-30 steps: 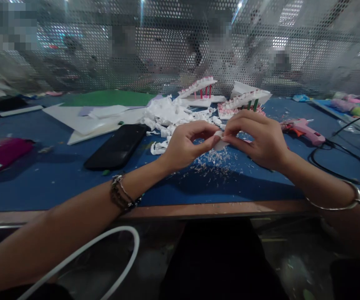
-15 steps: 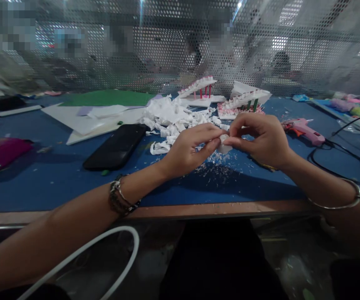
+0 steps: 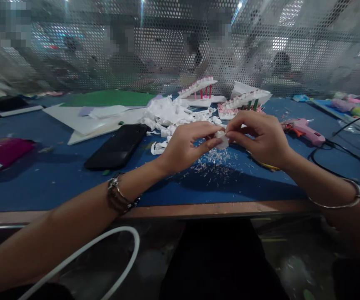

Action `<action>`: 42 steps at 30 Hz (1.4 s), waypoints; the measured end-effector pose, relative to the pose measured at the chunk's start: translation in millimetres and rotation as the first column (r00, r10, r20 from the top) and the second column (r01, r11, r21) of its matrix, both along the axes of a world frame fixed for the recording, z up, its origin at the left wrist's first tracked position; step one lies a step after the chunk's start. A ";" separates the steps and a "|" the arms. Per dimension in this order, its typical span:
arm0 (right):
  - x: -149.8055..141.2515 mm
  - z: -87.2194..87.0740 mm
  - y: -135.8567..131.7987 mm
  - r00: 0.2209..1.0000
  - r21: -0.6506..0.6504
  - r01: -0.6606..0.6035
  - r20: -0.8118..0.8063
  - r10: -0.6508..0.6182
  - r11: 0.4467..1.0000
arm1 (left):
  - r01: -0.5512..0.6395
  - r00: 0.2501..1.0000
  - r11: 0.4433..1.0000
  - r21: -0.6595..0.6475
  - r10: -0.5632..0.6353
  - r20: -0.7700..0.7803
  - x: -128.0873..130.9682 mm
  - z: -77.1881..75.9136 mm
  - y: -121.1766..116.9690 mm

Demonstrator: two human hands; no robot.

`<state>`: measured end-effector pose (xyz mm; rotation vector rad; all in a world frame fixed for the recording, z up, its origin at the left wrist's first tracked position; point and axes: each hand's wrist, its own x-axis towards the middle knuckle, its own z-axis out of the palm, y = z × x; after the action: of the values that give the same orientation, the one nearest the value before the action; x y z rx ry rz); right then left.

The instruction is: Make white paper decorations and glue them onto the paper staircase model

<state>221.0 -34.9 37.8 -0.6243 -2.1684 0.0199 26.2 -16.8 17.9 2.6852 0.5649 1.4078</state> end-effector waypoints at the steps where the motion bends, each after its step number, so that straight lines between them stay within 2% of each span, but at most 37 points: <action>1: -0.1 0.1 0.0 1.000 0.006 0.007 0.001 -0.007 1.000 | -0.004 1.000 1.000 -0.018 0.004 -0.002 0.0 0.3 -0.4; 5: -1.1 -0.2 -1.3 0.999 0.015 0.041 -0.016 -0.041 0.999 | -0.023 0.999 0.987 -0.158 0.030 0.039 1.4 0.0 -2.3; 10: -1.6 -0.4 -2.2 0.994 -0.095 0.025 -0.107 -0.035 0.995 | 0.091 0.989 0.947 -0.307 -0.050 0.141 3.0 -1.2 -1.7; 14: -1.7 -2.0 -1.9 0.993 -0.116 -0.018 -0.121 0.004 0.993 | 0.101 0.987 0.950 -0.297 -0.058 0.149 3.1 -2.0 -0.4; 21: -4.3 -3.3 -4.6 1.000 0.043 0.012 -0.007 -0.011 0.999 | 0.057 0.989 0.964 -0.259 -0.019 0.148 5.2 -7.1 -0.2; 29: -2.7 -4.1 -0.8 0.999 0.040 0.036 0.008 -0.036 0.999 | 0.073 0.994 0.955 -0.287 -0.047 0.097 2.6 -7.1 0.2; 33: -0.3 -2.0 0.3 0.998 0.068 0.034 0.049 -0.037 0.997 | 0.060 0.997 0.980 -0.192 -0.048 0.065 0.9 -2.7 1.2; 36: 1.4 0.1 1.0 0.996 0.084 0.015 0.088 -0.023 0.996 | 0.047 0.999 0.999 0.000 -0.047 0.020 -0.7 2.7 0.4; 39: 3.1 1.0 2.8 0.993 0.078 -0.032 0.112 0.023 0.996 | 0.029 0.997 0.973 0.229 -0.012 -0.074 -3.6 6.6 -0.8; 42: 4.7 0.9 5.0 0.990 0.060 -0.072 0.128 0.064 0.996 | 0.018 0.988 0.946 0.323 0.032 -0.149 -6.8 6.8 -0.2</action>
<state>225.7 -29.9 38.7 -0.5269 -2.3024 -0.0548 19.4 -17.0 24.7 3.0699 0.3795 1.4158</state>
